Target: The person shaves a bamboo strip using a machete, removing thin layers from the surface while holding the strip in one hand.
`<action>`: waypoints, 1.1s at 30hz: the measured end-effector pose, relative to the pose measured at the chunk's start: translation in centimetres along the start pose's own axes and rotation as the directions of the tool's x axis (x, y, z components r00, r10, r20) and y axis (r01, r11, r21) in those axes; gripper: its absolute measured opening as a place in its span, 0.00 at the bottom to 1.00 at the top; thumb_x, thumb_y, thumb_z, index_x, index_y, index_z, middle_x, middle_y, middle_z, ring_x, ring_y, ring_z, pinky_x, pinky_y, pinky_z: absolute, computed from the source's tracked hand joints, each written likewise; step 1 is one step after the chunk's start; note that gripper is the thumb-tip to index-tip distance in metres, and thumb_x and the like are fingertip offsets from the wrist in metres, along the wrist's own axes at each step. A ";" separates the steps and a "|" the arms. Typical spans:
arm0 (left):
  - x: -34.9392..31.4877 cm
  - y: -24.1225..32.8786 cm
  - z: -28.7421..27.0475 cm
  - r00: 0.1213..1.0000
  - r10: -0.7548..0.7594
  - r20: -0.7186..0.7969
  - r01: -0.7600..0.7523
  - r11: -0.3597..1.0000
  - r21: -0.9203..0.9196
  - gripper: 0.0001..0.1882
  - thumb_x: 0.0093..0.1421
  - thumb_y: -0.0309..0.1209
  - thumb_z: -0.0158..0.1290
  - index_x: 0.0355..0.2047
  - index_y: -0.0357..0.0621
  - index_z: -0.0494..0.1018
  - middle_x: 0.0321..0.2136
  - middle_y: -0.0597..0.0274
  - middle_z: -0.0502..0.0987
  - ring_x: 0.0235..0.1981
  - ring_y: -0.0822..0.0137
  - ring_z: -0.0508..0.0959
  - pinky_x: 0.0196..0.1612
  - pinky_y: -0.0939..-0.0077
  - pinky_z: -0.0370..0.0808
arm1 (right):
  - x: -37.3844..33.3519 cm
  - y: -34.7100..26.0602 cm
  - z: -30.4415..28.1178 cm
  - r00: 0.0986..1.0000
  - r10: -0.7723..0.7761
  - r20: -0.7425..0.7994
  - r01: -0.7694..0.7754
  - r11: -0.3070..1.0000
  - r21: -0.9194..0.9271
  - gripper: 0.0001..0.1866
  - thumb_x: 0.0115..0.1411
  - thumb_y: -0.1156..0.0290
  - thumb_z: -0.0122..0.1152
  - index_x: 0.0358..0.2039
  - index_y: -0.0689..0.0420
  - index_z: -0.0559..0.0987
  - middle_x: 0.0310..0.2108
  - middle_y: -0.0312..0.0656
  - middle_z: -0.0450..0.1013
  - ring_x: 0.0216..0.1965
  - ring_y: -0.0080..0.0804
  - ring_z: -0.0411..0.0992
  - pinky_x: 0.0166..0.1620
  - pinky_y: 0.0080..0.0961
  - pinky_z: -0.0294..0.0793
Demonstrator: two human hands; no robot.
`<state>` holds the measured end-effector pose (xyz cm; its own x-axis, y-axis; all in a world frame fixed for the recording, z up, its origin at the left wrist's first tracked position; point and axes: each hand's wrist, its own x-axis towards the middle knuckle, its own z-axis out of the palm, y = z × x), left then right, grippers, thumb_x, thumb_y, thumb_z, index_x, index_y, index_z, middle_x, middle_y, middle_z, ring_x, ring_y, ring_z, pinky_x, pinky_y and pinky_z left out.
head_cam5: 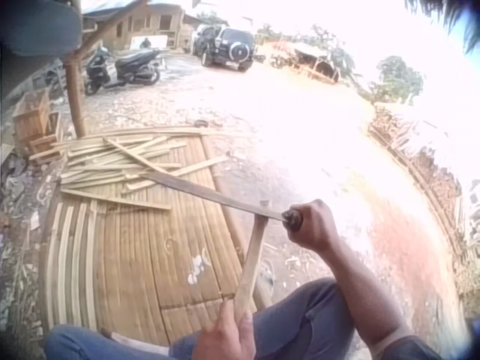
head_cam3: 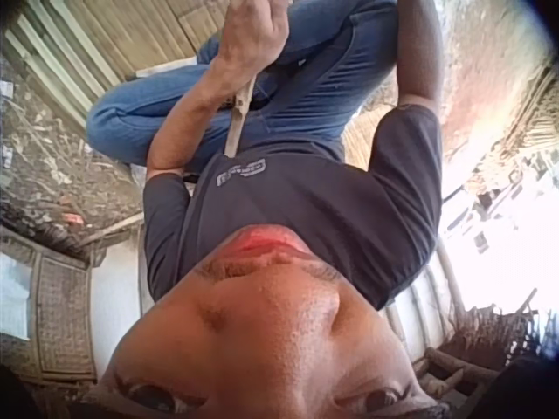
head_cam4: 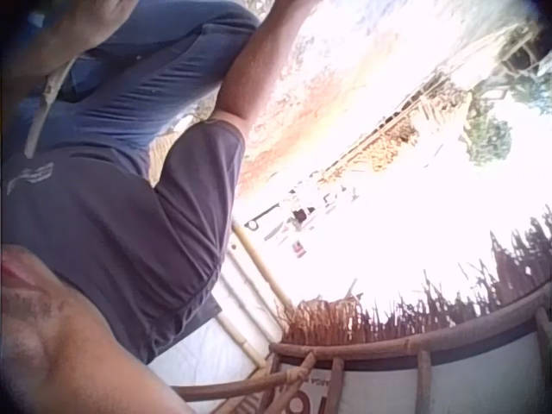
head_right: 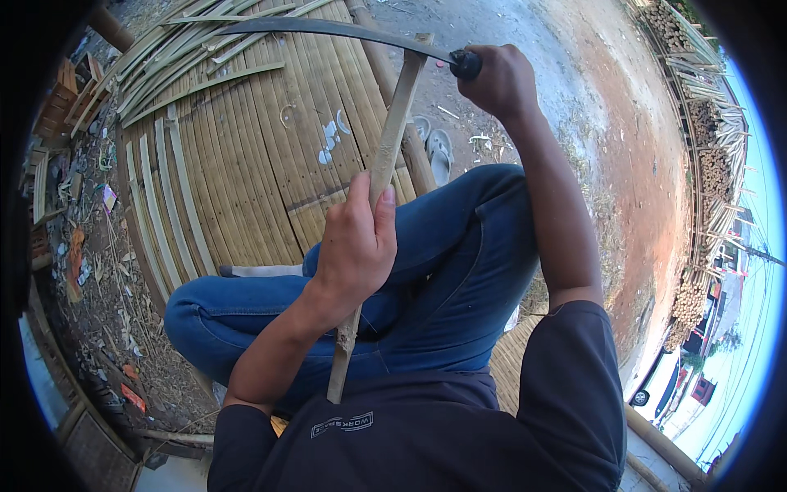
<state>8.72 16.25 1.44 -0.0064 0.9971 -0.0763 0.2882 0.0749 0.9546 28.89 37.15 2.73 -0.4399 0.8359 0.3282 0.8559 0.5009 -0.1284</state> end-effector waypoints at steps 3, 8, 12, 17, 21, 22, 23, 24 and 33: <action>0.4 -0.1 -0.1 0.999 0.029 -0.025 -0.029 1.000 0.009 0.11 0.70 0.32 0.44 0.37 0.34 0.66 0.14 0.44 0.71 0.18 0.42 0.76 0.22 0.53 0.68 | 0.2 0.5 0.3 1.000 0.015 0.013 -0.014 0.998 -0.057 0.05 0.48 0.69 0.64 0.26 0.55 0.82 0.21 0.51 0.75 0.24 0.51 0.76 0.31 0.39 0.76; 0.7 0.1 -0.3 1.000 -0.028 0.006 0.028 0.999 0.016 0.12 0.70 0.33 0.44 0.36 0.33 0.67 0.15 0.42 0.71 0.21 0.41 0.77 0.24 0.53 0.68 | 0.4 1.1 0.4 0.999 0.049 0.021 -0.047 0.993 -0.106 0.07 0.48 0.66 0.64 0.27 0.54 0.83 0.23 0.50 0.77 0.26 0.50 0.77 0.33 0.40 0.78; 0.1 0.1 -0.3 0.999 -0.036 -0.008 0.036 0.999 0.017 0.12 0.70 0.33 0.44 0.36 0.33 0.66 0.16 0.41 0.72 0.21 0.41 0.77 0.24 0.53 0.68 | 1.5 2.9 0.8 0.970 0.240 -0.040 -0.243 0.946 -0.213 0.10 0.50 0.61 0.60 0.29 0.49 0.85 0.25 0.50 0.79 0.31 0.52 0.79 0.39 0.44 0.79; 0.3 0.3 -1.1 0.999 0.003 -0.043 -0.005 0.999 -0.045 0.12 0.71 0.33 0.43 0.38 0.34 0.66 0.15 0.43 0.72 0.21 0.42 0.78 0.24 0.54 0.68 | -1.8 8.2 -0.5 0.807 0.589 -0.040 -0.584 0.787 -0.199 0.17 0.53 0.56 0.62 0.32 0.57 0.84 0.29 0.56 0.79 0.35 0.53 0.79 0.40 0.43 0.78; 0.3 0.8 -1.1 0.999 0.010 0.047 -0.006 0.997 -0.080 0.14 0.70 0.34 0.43 0.42 0.32 0.64 0.18 0.38 0.75 0.24 0.37 0.78 0.26 0.45 0.73 | -0.8 5.3 -0.4 0.847 0.531 0.021 -0.530 0.847 -0.037 0.20 0.52 0.53 0.68 0.31 0.59 0.84 0.26 0.56 0.79 0.32 0.53 0.79 0.38 0.42 0.77; 0.2 0.2 -1.1 1.000 0.006 0.023 -0.005 0.998 -0.065 0.14 0.70 0.35 0.44 0.43 0.32 0.64 0.19 0.38 0.75 0.25 0.37 0.79 0.26 0.45 0.73 | -0.3 3.9 -0.4 0.875 0.483 0.029 -0.483 0.875 -0.004 0.21 0.52 0.52 0.68 0.30 0.60 0.84 0.24 0.55 0.78 0.30 0.51 0.79 0.36 0.42 0.76; 0.2 -0.3 -1.0 1.000 0.001 -0.006 -0.002 0.999 -0.049 0.15 0.70 0.35 0.44 0.44 0.33 0.64 0.19 0.38 0.76 0.25 0.37 0.79 0.27 0.45 0.74 | 0.0 2.6 -0.3 0.891 0.453 0.032 -0.454 0.890 0.048 0.20 0.53 0.53 0.69 0.29 0.61 0.83 0.23 0.54 0.78 0.28 0.48 0.79 0.35 0.41 0.76; 0.4 -0.5 -0.9 1.000 -0.003 -0.012 0.002 0.999 -0.049 0.15 0.70 0.35 0.44 0.44 0.33 0.64 0.19 0.38 0.76 0.25 0.37 0.79 0.27 0.45 0.74 | 0.1 1.5 -0.2 0.907 0.418 0.038 -0.420 0.902 0.104 0.20 0.54 0.54 0.69 0.28 0.61 0.83 0.21 0.53 0.77 0.25 0.46 0.78 0.33 0.40 0.75; 0.6 -1.2 0.2 0.999 -0.002 -0.035 0.006 0.992 0.125 0.13 0.69 0.35 0.48 0.43 0.36 0.65 0.18 0.40 0.75 0.24 0.38 0.78 0.27 0.47 0.72 | 0.2 -2.8 -1.9 0.963 0.252 0.100 -0.264 0.955 0.135 0.17 0.56 0.57 0.68 0.27 0.62 0.82 0.19 0.52 0.75 0.21 0.46 0.75 0.30 0.38 0.73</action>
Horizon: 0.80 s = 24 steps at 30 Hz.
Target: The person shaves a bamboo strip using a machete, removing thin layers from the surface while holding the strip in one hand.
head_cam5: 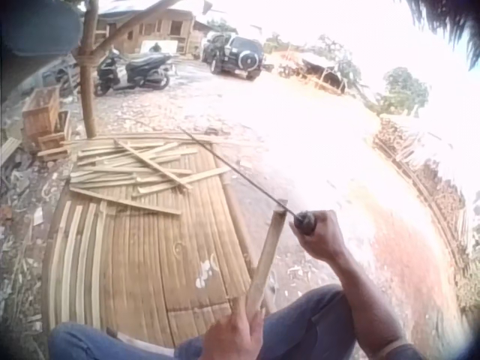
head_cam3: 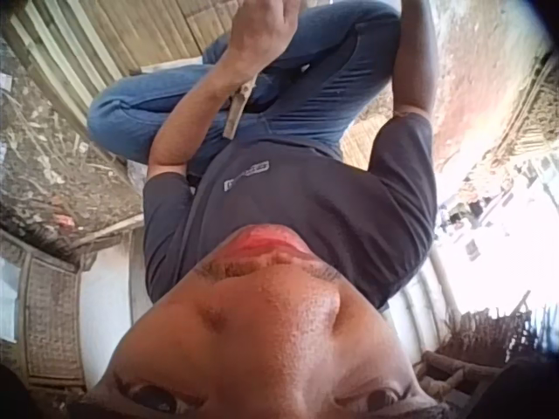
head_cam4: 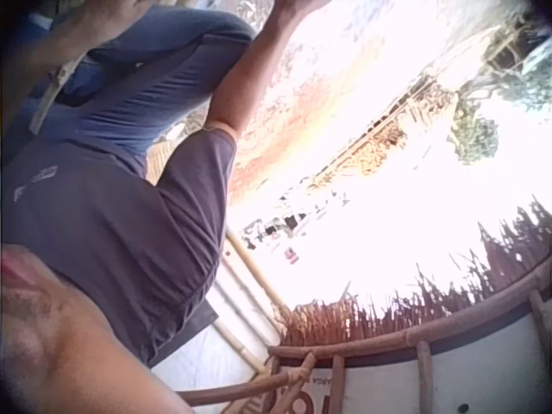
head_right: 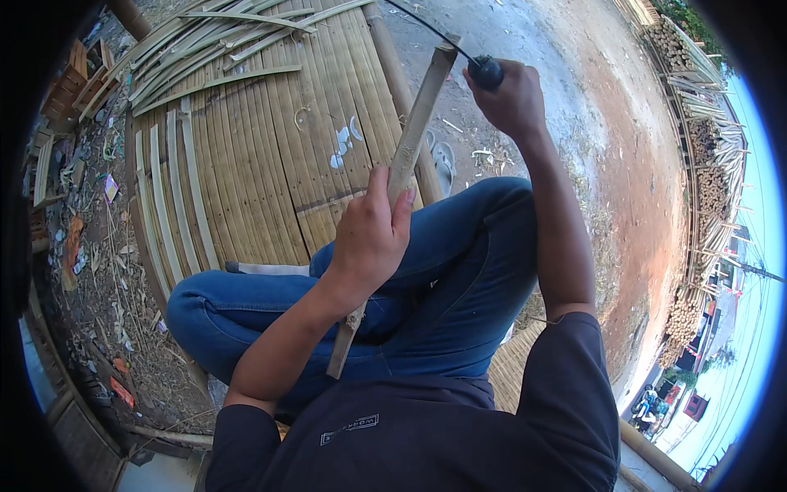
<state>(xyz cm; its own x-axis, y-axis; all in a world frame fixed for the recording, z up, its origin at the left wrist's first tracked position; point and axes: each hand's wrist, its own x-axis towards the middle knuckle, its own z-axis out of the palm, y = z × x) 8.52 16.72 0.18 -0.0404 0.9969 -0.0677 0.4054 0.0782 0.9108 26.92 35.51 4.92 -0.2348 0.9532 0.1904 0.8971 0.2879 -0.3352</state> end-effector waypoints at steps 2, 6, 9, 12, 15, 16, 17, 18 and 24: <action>0.1 -0.2 0.2 1.000 0.012 -0.007 -0.012 1.000 -0.011 0.13 0.68 0.35 0.48 0.43 0.35 0.65 0.18 0.40 0.75 0.24 0.38 0.78 0.27 0.47 0.72 | 0.0 0.4 0.3 1.000 -0.001 0.002 0.001 1.000 -0.002 0.17 0.56 0.57 0.68 0.28 0.61 0.83 0.19 0.53 0.75 0.22 0.48 0.76 0.31 0.38 0.74; 0.2 -0.2 0.2 1.000 0.001 -0.006 -0.001 1.000 -0.008 0.14 0.68 0.34 0.49 0.43 0.35 0.65 0.19 0.39 0.75 0.24 0.38 0.78 0.27 0.48 0.72 | 0.0 0.5 0.1 0.999 0.008 0.038 -0.007 1.000 -0.015 0.15 0.56 0.57 0.68 0.30 0.59 0.84 0.22 0.54 0.76 0.26 0.50 0.78 0.33 0.38 0.76; 0.2 -0.2 0.2 0.999 0.023 -0.027 -0.023 1.000 0.006 0.13 0.67 0.33 0.50 0.43 0.34 0.65 0.18 0.40 0.74 0.24 0.38 0.78 0.27 0.49 0.72 | 0.0 0.5 0.2 0.999 -0.028 0.022 0.028 0.999 -0.033 0.13 0.55 0.59 0.67 0.30 0.57 0.84 0.23 0.53 0.77 0.27 0.51 0.78 0.35 0.39 0.76; -0.1 -0.3 0.6 0.998 0.045 -0.040 -0.047 0.997 -0.067 0.12 0.67 0.31 0.50 0.42 0.34 0.66 0.18 0.40 0.74 0.24 0.39 0.78 0.26 0.50 0.72 | -0.1 1.1 0.5 0.998 -0.053 -0.015 0.051 0.993 -0.108 0.10 0.52 0.62 0.66 0.29 0.54 0.84 0.24 0.53 0.77 0.29 0.53 0.77 0.36 0.41 0.77; -0.1 0.0 0.2 0.999 0.044 -0.002 -0.044 0.997 -0.070 0.11 0.66 0.30 0.51 0.40 0.33 0.66 0.18 0.40 0.74 0.24 0.39 0.78 0.26 0.51 0.72 | 0.3 2.2 0.9 0.998 -0.064 0.006 0.064 0.991 -0.117 0.08 0.49 0.64 0.64 0.29 0.52 0.84 0.24 0.52 0.77 0.30 0.53 0.77 0.37 0.43 0.77; -0.1 0.1 0.0 0.999 0.036 0.005 -0.036 0.997 -0.061 0.10 0.66 0.30 0.51 0.40 0.34 0.66 0.18 0.40 0.74 0.24 0.40 0.79 0.26 0.52 0.72 | 0.3 2.5 1.0 0.998 -0.060 0.004 0.060 0.991 -0.118 0.08 0.49 0.64 0.64 0.29 0.52 0.84 0.24 0.52 0.77 0.30 0.53 0.77 0.37 0.43 0.77; -0.1 0.1 0.0 1.000 0.028 0.010 -0.028 0.998 -0.053 0.10 0.66 0.30 0.51 0.40 0.34 0.66 0.18 0.40 0.74 0.24 0.40 0.79 0.25 0.52 0.72 | 0.3 2.6 1.1 0.995 -0.099 -0.019 0.095 0.983 -0.155 0.08 0.48 0.65 0.63 0.29 0.51 0.85 0.24 0.51 0.77 0.30 0.53 0.77 0.37 0.43 0.77; -0.2 0.1 0.0 0.999 0.031 0.012 -0.030 0.998 -0.053 0.10 0.66 0.30 0.51 0.40 0.34 0.66 0.18 0.40 0.74 0.24 0.40 0.79 0.25 0.52 0.72 | 0.4 2.7 1.2 0.990 -0.138 -0.042 0.127 0.973 -0.193 0.09 0.47 0.65 0.63 0.29 0.50 0.85 0.24 0.50 0.78 0.30 0.53 0.77 0.37 0.44 0.78; 0.1 0.2 -0.3 0.998 0.061 0.005 -0.061 0.998 -0.028 0.10 0.66 0.29 0.51 0.40 0.34 0.66 0.18 0.40 0.74 0.24 0.40 0.79 0.25 0.53 0.72 | 0.4 2.7 1.0 0.986 -0.159 -0.045 0.143 0.957 -0.254 0.08 0.49 0.66 0.64 0.28 0.54 0.84 0.23 0.52 0.77 0.28 0.52 0.77 0.35 0.41 0.78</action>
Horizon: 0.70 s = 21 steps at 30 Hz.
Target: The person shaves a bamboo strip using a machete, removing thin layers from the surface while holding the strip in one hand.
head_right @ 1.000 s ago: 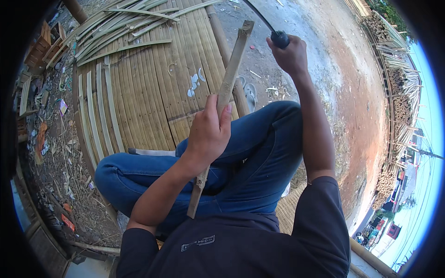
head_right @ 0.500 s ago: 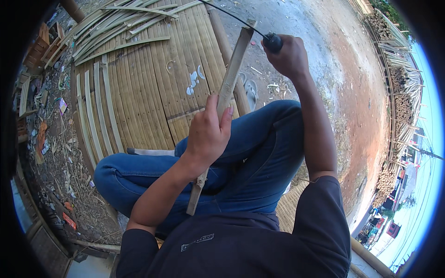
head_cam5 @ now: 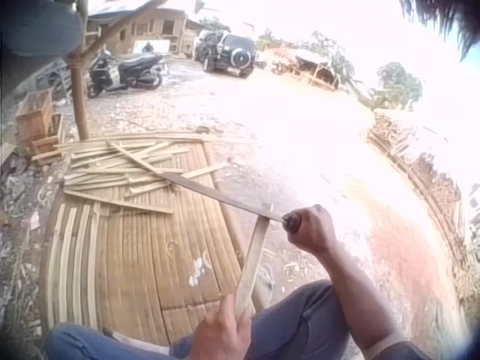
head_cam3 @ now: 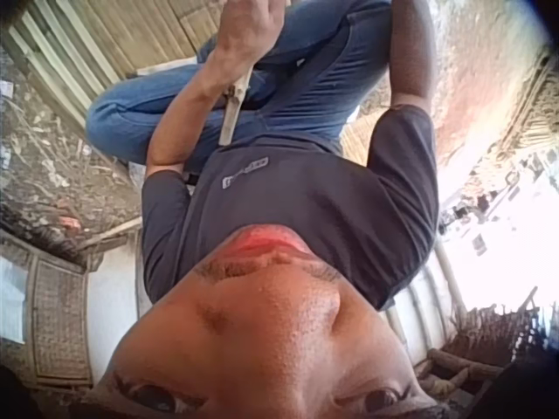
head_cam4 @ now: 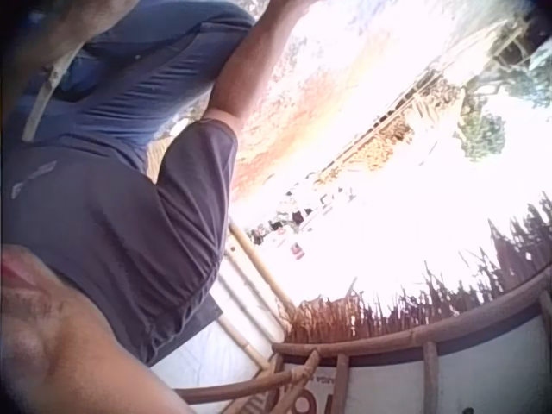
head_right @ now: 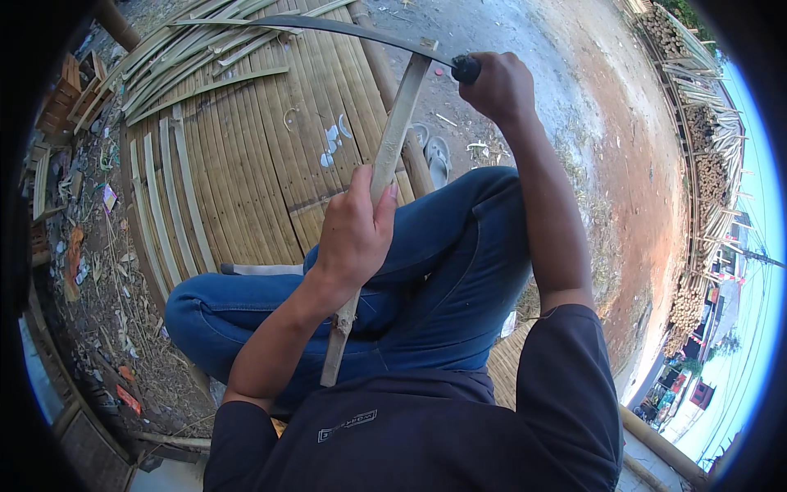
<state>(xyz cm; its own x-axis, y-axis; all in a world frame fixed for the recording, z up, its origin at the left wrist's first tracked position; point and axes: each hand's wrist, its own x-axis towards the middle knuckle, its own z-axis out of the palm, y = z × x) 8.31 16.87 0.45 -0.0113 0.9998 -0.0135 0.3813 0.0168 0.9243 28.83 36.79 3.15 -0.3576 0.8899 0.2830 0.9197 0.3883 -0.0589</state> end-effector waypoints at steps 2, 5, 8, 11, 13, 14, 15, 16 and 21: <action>0.0 -0.2 0.0 1.000 -0.017 -0.002 0.017 1.000 0.004 0.10 0.66 0.30 0.51 0.39 0.34 0.66 0.18 0.40 0.75 0.24 0.40 0.79 0.25 0.53 0.72 | 0.0 0.1 -0.1 1.000 0.017 -0.010 -0.017 1.000 -0.015 0.08 0.49 0.65 0.64 0.28 0.54 0.84 0.23 0.51 0.77 0.27 0.52 0.77 0.35 0.42 0.78; 0.5 0.1 0.0 0.999 0.029 -0.023 -0.027 0.997 0.072 0.10 0.66 0.31 0.51 0.38 0.34 0.67 0.18 0.40 0.75 0.25 0.39 0.79 0.25 0.52 0.72 | 0.2 0.3 -0.1 0.999 0.049 -0.021 -0.050 0.998 -0.037 0.08 0.49 0.65 0.64 0.28 0.53 0.84 0.24 0.51 0.77 0.27 0.52 0.77 0.35 0.42 0.78; 0.8 0.0 -0.1 0.999 0.046 -0.021 -0.046 0.999 0.017 0.11 0.66 0.31 0.51 0.39 0.34 0.67 0.19 0.39 0.75 0.25 0.39 0.79 0.25 0.51 0.72 | 0.3 0.5 -0.3 0.998 0.064 -0.029 -0.066 0.996 -0.054 0.08 0.49 0.64 0.63 0.28 0.52 0.84 0.24 0.51 0.77 0.28 0.52 0.77 0.35 0.43 0.78; 0.9 0.6 -1.0 0.998 0.002 0.056 0.001 0.998 -0.055 0.12 0.66 0.31 0.51 0.41 0.33 0.66 0.20 0.39 0.75 0.26 0.38 0.78 0.26 0.49 0.72 | 0.7 1.0 -0.1 0.994 0.092 -0.062 -0.098 0.990 -0.100 0.09 0.49 0.62 0.63 0.29 0.49 0.85 0.25 0.50 0.78 0.30 0.52 0.78 0.37 0.43 0.79; -1.0 0.6 -0.3 0.997 0.059 0.043 -0.056 0.996 -0.064 0.12 0.66 0.30 0.51 0.42 0.33 0.66 0.20 0.39 0.75 0.25 0.38 0.78 0.26 0.49 0.72 | 1.6 3.8 -0.4 0.956 0.262 -0.130 -0.283 0.940 -0.189 0.11 0.52 0.58 0.61 0.32 0.48 0.85 0.29 0.50 0.80 0.34 0.52 0.79 0.40 0.44 0.79; -1.8 0.4 -0.1 0.993 0.111 0.035 -0.109 0.992 -0.064 0.12 0.66 0.30 0.51 0.43 0.33 0.65 0.20 0.38 0.75 0.25 0.38 0.78 0.26 0.50 0.72 | 2.2 6.1 -1.0 0.911 0.392 -0.127 -0.411 0.887 -0.210 0.15 0.54 0.56 0.60 0.34 0.51 0.85 0.31 0.53 0.80 0.36 0.53 0.79 0.41 0.45 0.78; -1.7 0.1 -0.3 0.993 0.110 0.035 -0.108 0.992 -0.067 0.12 0.66 0.30 0.51 0.43 0.33 0.65 0.20 0.38 0.75 0.25 0.38 0.78 0.26 0.50 0.72 | 2.2 8.5 -1.3 0.824 0.551 -0.133 -0.566 0.794 -0.222 0.19 0.55 0.53 0.59 0.36 0.55 0.85 0.33 0.54 0.80 0.37 0.54 0.79 0.43 0.45 0.78; -1.1 -0.2 -0.4 0.998 0.067 0.013 -0.066 0.995 -0.079 0.12 0.66 0.29 0.50 0.43 0.33 0.65 0.20 0.38 0.74 0.25 0.38 0.78 0.26 0.50 0.72 | 1.2 10.1 -1.1 0.771 0.616 -0.161 -0.637 0.755 -0.156 0.20 0.55 0.53 0.61 0.32 0.59 0.84 0.30 0.56 0.79 0.37 0.54 0.79 0.43 0.45 0.78; -0.3 0.3 0.0 0.998 0.068 -0.010 -0.069 0.995 -0.070 0.11 0.66 0.28 0.50 0.43 0.33 0.65 0.19 0.40 0.74 0.23 0.40 0.79 0.25 0.53 0.72 | -0.6 8.5 -0.5 0.830 0.533 -0.166 -0.496 0.840 0.220 0.21 0.52 0.53 0.70 0.24 0.62 0.82 0.20 0.53 0.77 0.27 0.49 0.79 0.36 0.41 0.75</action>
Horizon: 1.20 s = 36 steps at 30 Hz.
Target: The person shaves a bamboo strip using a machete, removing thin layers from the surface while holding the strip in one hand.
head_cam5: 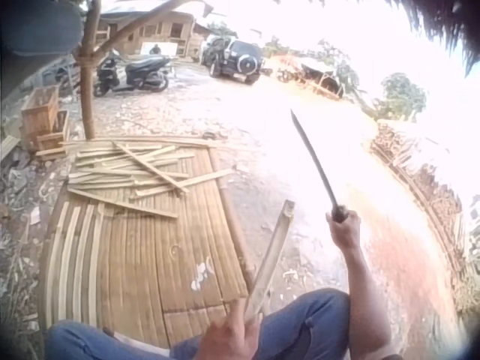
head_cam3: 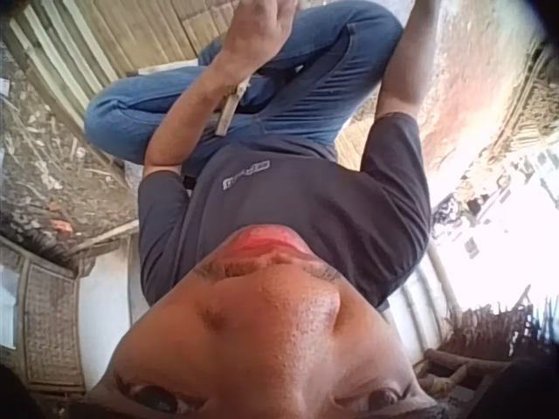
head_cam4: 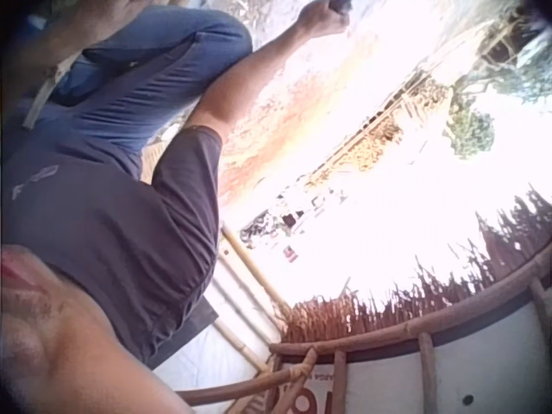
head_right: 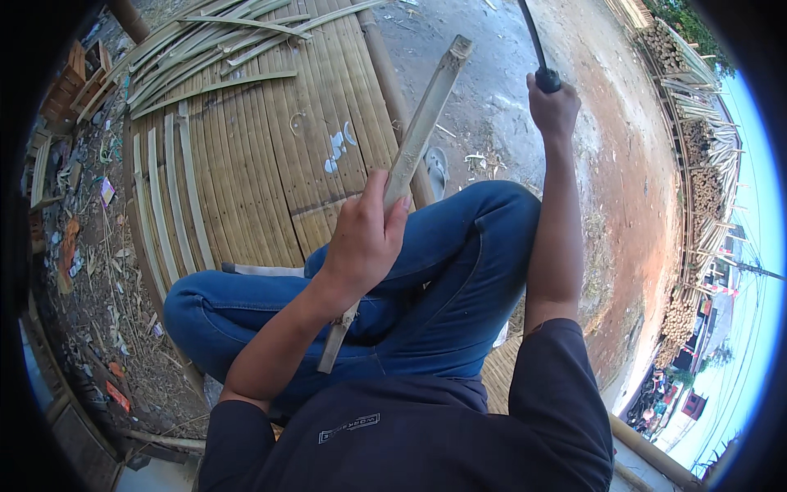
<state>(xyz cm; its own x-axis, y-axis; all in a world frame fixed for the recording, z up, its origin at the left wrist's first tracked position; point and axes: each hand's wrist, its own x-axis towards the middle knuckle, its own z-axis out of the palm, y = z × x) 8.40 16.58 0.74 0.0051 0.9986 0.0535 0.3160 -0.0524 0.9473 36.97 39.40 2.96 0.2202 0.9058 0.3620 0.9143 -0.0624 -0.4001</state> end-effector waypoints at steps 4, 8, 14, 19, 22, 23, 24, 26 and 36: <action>0.2 -1.7 0.2 0.992 -0.102 0.071 0.112 0.982 -0.152 0.10 0.66 0.27 0.50 0.42 0.33 0.64 0.17 0.44 0.73 0.22 0.46 0.80 0.25 0.55 0.72 | -2.3 -6.2 -0.6 0.953 -0.249 0.173 0.254 0.967 -0.009 0.20 0.54 0.53 0.70 0.25 0.61 0.83 0.18 0.52 0.75 0.23 0.48 0.76 0.31 0.39 0.74; 0.6 -1.0 0.2 0.987 -0.154 0.053 0.158 0.984 -0.078 0.12 0.66 0.28 0.50 0.44 0.31 0.65 0.17 0.42 0.74 0.22 0.46 0.80 0.26 0.57 0.73 | -3.7 -8.2 -1.3 0.891 -0.334 0.308 0.340 0.940 0.035 0.18 0.55 0.55 0.69 0.27 0.60 0.83 0.18 0.52 0.74 0.22 0.48 0.76 0.30 0.39 0.73; 0.5 -0.9 0.2 0.991 -0.129 0.031 0.130 0.991 -0.020 0.14 0.66 0.29 0.50 0.45 0.28 0.67 0.20 0.37 0.76 0.25 0.41 0.80 0.27 0.55 0.73 | -4.1 -8.2 -0.9 0.855 -0.395 0.336 0.408 0.912 0.034 0.14 0.55 0.58 0.68 0.30 0.56 0.84 0.22 0.52 0.76 0.27 0.51 0.77 0.34 0.40 0.75; 0.4 -1.1 0.5 0.993 -0.120 0.006 0.120 0.992 -0.034 0.13 0.67 0.29 0.49 0.44 0.27 0.67 0.20 0.36 0.75 0.25 0.39 0.79 0.26 0.53 0.73 | -4.3 -8.5 -0.6 0.842 -0.380 0.383 0.415 0.910 -0.009 0.13 0.55 0.59 0.67 0.30 0.56 0.84 0.23 0.52 0.77 0.28 0.52 0.77 0.35 0.40 0.76; 0.2 -1.4 0.8 0.996 -0.089 -0.022 0.089 0.996 -0.004 0.12 0.68 0.28 0.47 0.45 0.28 0.67 0.20 0.36 0.75 0.25 0.38 0.78 0.25 0.52 0.72 | -4.3 -8.3 -0.5 0.824 -0.395 0.405 0.440 0.898 -0.018 0.10 0.53 0.61 0.66 0.29 0.54 0.84 0.23 0.51 0.77 0.28 0.53 0.77 0.35 0.41 0.76; 0.1 -1.4 0.8 0.996 -0.088 -0.019 0.088 0.996 0.009 0.11 0.69 0.27 0.46 0.44 0.29 0.66 0.20 0.37 0.75 0.25 0.38 0.78 0.25 0.51 0.71 | -4.2 -8.1 -0.4 0.828 -0.409 0.383 0.454 0.891 -0.030 0.09 0.52 0.63 0.66 0.29 0.53 0.84 0.24 0.51 0.77 0.29 0.53 0.77 0.35 0.42 0.76; 0.1 -1.3 0.9 0.996 -0.088 -0.015 0.088 0.996 0.009 0.11 0.69 0.27 0.46 0.44 0.29 0.66 0.20 0.37 0.75 0.25 0.38 0.78 0.25 0.51 0.71 | -4.2 -7.9 -0.4 0.831 -0.423 0.362 0.467 0.883 -0.042 0.08 0.51 0.64 0.65 0.29 0.52 0.84 0.24 0.51 0.77 0.29 0.53 0.77 0.36 0.42 0.77; 0.0 -1.1 0.7 0.995 -0.095 -0.008 0.096 0.995 0.033 0.09 0.69 0.27 0.45 0.42 0.30 0.66 0.20 0.37 0.74 0.25 0.38 0.78 0.24 0.51 0.70 | -4.1 -7.8 -0.1 0.833 -0.416 0.364 0.465 0.884 -0.053 0.07 0.50 0.65 0.64 0.29 0.52 0.84 0.24 0.51 0.77 0.29 0.53 0.77 0.36 0.43 0.77; 0.3 -0.7 0.2 0.996 -0.080 0.026 0.078 0.995 0.054 0.05 0.69 0.25 0.45 0.38 0.34 0.64 0.19 0.38 0.74 0.26 0.38 0.78 0.24 0.50 0.69 | -3.7 -6.5 0.7 0.839 -0.462 0.288 0.502 0.861 -0.083 0.08 0.45 0.67 0.64 0.28 0.49 0.84 0.24 0.47 0.78 0.29 0.50 0.78 0.36 0.43 0.78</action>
<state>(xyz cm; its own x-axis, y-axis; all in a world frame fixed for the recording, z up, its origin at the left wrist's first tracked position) 8.39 16.87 -0.02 0.0046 0.9995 -0.0306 0.3660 0.0268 0.9302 29.94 36.73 3.61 -0.3355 0.9093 0.2460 0.9258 0.3666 -0.0923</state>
